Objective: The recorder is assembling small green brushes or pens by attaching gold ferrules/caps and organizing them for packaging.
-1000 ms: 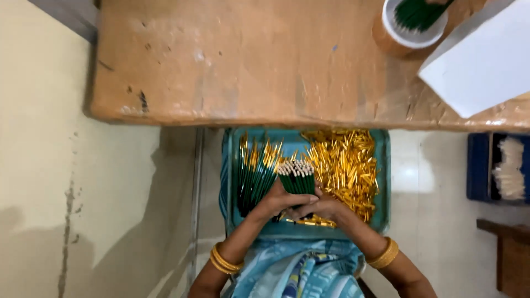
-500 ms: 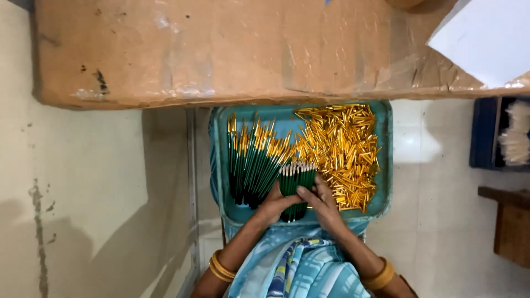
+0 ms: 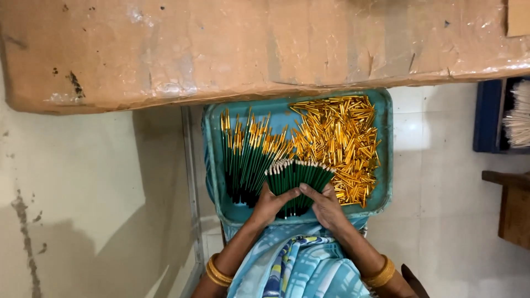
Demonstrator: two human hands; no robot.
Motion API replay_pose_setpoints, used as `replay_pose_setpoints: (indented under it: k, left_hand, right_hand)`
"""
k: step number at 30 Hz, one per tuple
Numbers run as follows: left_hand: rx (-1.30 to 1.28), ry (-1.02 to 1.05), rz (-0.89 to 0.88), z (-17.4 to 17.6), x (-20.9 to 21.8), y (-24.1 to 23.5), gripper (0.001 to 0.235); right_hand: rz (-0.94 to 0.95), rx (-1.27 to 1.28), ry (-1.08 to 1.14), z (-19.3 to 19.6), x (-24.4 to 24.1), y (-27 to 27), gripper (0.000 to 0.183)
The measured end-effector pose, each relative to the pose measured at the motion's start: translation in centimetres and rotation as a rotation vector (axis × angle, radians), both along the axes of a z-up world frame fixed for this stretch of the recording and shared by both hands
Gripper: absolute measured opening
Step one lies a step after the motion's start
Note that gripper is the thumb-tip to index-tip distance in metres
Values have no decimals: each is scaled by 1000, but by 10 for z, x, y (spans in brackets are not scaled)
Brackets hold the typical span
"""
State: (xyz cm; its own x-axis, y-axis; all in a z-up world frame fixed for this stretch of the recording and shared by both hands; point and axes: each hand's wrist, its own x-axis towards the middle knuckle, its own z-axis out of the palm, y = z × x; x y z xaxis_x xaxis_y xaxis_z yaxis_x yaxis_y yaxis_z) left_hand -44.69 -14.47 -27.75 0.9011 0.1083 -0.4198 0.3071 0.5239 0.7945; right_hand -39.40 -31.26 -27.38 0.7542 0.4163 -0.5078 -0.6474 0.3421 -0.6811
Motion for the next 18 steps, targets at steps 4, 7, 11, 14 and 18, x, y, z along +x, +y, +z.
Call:
replay_pose_setpoints:
  k: [4, 7, 11, 14, 18]
  left_hand:
    - [83, -39, -23, 1, 1, -1, 31]
    - [121, -13, -24, 3, 3, -3, 29]
    - [131, 47, -10, 3, 4, -3, 27]
    - [157, 60, -52, 2, 2, 0, 25]
    - [86, 35, -47, 15, 5, 5, 29]
  right_hand:
    - [4, -64, -5, -5, -2, -2, 17]
    - [-8, -84, 27, -3, -1, -1, 19]
    - [-27, -149, 24, -5, -1, 1, 24]
    - [-47, -160, 19, -5, -1, 3, 27]
    - [-45, -201, 35, -10, -1, 1, 27]
